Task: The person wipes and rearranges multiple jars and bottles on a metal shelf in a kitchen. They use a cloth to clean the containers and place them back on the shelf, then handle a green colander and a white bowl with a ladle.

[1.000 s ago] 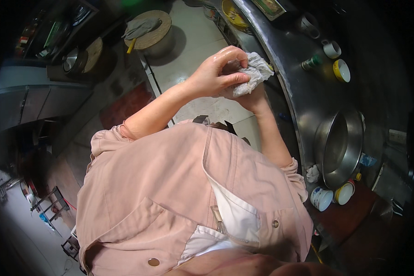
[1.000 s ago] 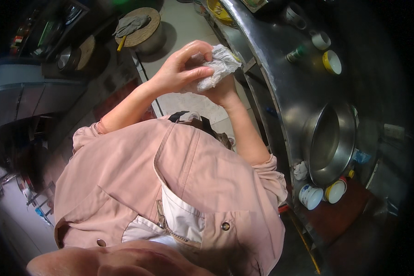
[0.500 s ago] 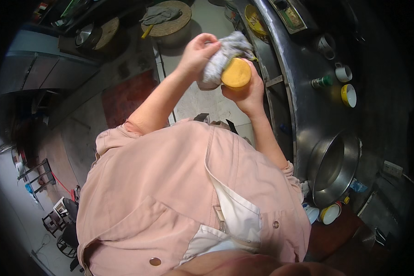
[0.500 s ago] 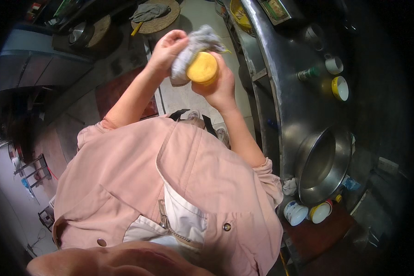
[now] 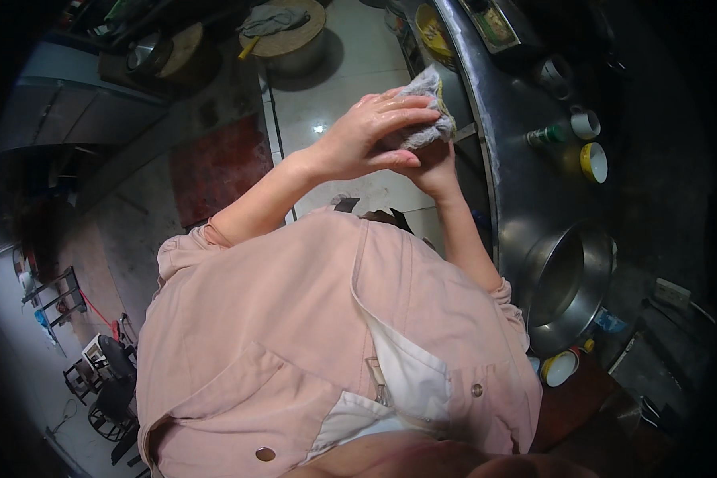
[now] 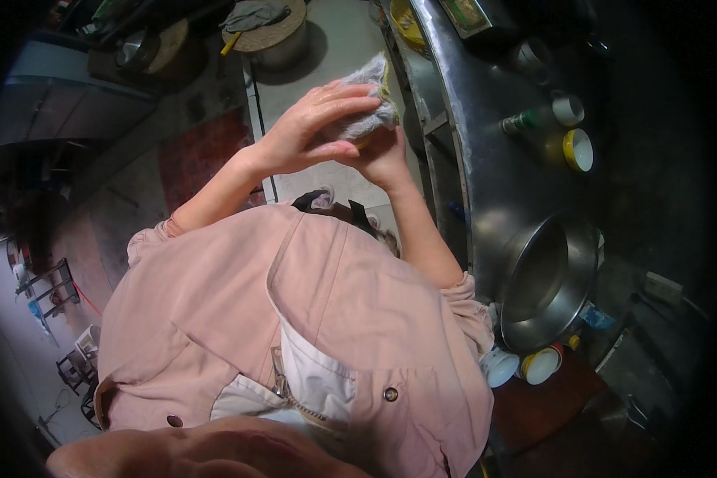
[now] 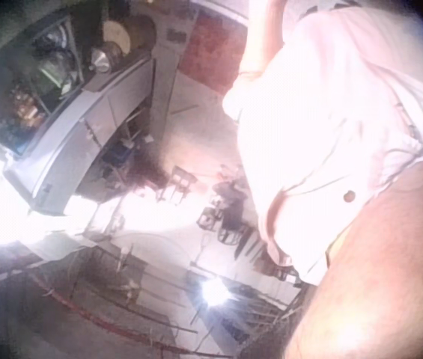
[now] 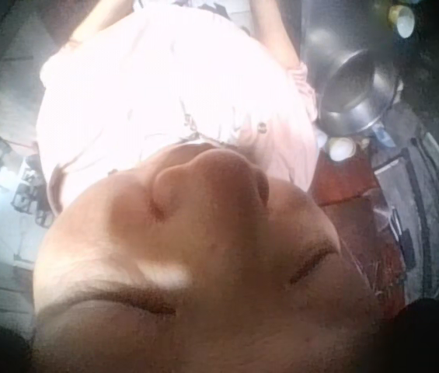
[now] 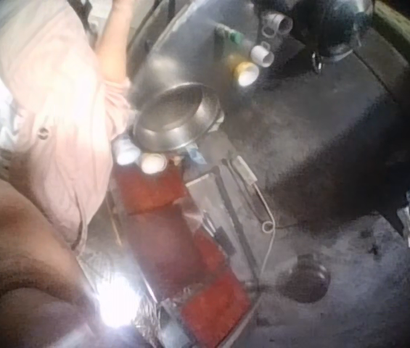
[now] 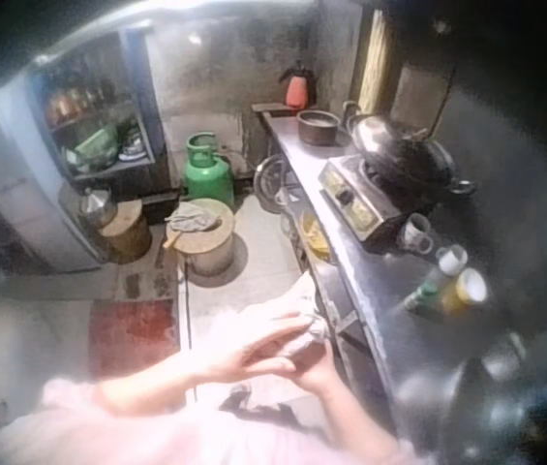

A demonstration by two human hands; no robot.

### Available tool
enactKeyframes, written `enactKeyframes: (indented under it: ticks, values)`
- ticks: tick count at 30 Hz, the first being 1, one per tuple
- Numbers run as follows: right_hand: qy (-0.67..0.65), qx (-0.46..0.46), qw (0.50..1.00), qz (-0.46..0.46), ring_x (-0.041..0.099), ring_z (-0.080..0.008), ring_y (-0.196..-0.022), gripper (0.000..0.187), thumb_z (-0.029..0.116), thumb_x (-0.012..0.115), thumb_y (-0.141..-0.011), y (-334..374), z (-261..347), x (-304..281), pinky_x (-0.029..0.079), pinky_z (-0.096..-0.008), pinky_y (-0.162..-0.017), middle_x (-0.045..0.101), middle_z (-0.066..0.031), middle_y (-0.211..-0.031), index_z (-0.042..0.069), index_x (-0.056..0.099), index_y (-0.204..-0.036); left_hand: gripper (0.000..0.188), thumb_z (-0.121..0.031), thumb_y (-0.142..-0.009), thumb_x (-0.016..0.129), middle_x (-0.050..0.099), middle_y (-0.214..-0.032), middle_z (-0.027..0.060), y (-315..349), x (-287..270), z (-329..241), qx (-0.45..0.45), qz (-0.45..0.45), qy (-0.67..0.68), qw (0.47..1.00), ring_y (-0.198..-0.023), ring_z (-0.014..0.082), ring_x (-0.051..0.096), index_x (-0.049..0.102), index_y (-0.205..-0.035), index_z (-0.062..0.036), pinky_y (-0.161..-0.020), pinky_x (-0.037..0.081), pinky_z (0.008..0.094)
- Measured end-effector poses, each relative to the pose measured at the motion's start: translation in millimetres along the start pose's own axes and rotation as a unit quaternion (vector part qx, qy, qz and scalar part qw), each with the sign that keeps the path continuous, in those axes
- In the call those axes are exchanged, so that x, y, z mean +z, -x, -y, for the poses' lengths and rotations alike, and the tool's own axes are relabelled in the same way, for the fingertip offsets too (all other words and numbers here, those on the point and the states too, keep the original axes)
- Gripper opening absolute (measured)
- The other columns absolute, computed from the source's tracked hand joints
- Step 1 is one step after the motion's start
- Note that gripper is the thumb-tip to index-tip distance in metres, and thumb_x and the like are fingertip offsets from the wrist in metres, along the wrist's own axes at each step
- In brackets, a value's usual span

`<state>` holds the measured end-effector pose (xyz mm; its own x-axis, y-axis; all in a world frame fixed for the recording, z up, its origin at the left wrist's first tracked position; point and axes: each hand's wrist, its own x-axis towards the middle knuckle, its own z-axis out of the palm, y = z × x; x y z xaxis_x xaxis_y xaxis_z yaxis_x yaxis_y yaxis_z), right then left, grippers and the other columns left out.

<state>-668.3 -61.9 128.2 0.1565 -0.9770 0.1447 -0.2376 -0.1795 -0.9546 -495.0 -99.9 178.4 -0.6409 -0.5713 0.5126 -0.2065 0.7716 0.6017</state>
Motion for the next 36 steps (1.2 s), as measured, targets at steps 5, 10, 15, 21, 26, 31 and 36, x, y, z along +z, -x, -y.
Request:
enactKeyframes:
  ticks: [5,10,15,21,26,31,36]
  values:
    - [0.046,-0.061,0.997,0.010,0.060,-0.0181,-0.102,0.053,0.012,0.079,-0.072,13,-8,-8,0.050,-0.0311,-0.086,0.060,-0.0067,-0.113,0.006,0.053,-0.118,0.030,-0.011,-0.073,0.075,0.065,-0.099,0.0111,-6,28,-19,0.060,-0.143,0.019,0.988,-0.099,0.0356,0.059,0.066,-0.101,-0.0062,-0.095,0.043,0.0451]
    - [-0.278,0.013,0.960,0.018,0.061,-0.0207,-0.101,0.043,0.005,0.065,-0.082,20,-12,-5,0.052,-0.0334,-0.088,0.060,-0.0089,-0.114,0.002,0.051,-0.123,0.025,-0.006,-0.069,0.077,0.058,-0.078,0.0082,-10,43,-26,0.098,-0.234,-0.010,0.967,-0.075,0.0291,0.053,0.066,-0.091,-0.0042,-0.075,0.045,0.0390]
    - [-0.224,0.138,0.950,-0.166,0.060,-0.0168,-0.102,0.068,0.003,0.086,-0.061,17,-16,-27,0.048,-0.0328,-0.091,0.062,-0.0045,-0.111,0.005,0.053,-0.121,0.017,-0.010,-0.075,0.075,0.056,-0.076,0.0080,8,46,-23,0.024,-0.228,0.088,0.969,-0.068,0.0256,0.052,0.063,-0.087,-0.0060,-0.062,0.042,0.0340]
    - [0.008,-0.076,0.978,-0.196,0.059,-0.0162,-0.097,0.066,0.009,0.087,-0.063,16,-23,-66,0.047,-0.0302,-0.089,0.061,-0.0055,-0.106,0.004,0.052,-0.118,0.023,-0.025,-0.095,0.060,0.060,-0.082,-0.0021,37,37,24,-0.281,-0.362,0.332,0.825,-0.074,0.0045,0.052,0.064,-0.093,-0.0018,-0.065,0.043,0.0201]
    - [0.024,-0.070,0.979,-0.188,0.059,-0.0164,-0.097,0.062,0.009,0.087,-0.063,17,-20,-71,0.047,-0.0300,-0.088,0.061,-0.0054,-0.104,0.003,0.054,-0.115,0.025,-0.025,-0.097,0.055,0.066,-0.087,0.0032,68,30,62,-0.326,-0.387,0.475,0.720,-0.077,0.0091,0.060,0.063,-0.097,-0.0015,-0.068,0.048,0.0225]
    - [-0.036,-0.037,0.990,-0.133,0.059,-0.0163,-0.099,0.063,0.008,0.087,-0.061,10,3,-66,0.048,-0.0307,-0.088,0.062,-0.0077,-0.110,0.002,0.055,-0.116,0.029,-0.027,-0.098,0.051,0.064,-0.103,0.0108,65,45,66,-0.371,-0.358,0.598,0.614,-0.089,0.0186,0.063,0.058,-0.110,-0.0011,-0.079,0.053,0.0327]
    - [-0.199,-0.024,0.974,-0.109,0.060,-0.0161,-0.101,0.066,0.013,0.085,-0.063,7,10,-31,0.047,-0.0301,-0.091,0.062,-0.0108,-0.119,0.001,0.054,-0.120,0.047,-0.042,-0.101,0.039,0.060,-0.114,0.0116,22,79,30,-0.394,-0.163,0.755,0.498,-0.101,0.0212,0.060,0.052,-0.122,-0.0029,-0.088,0.050,0.0376]
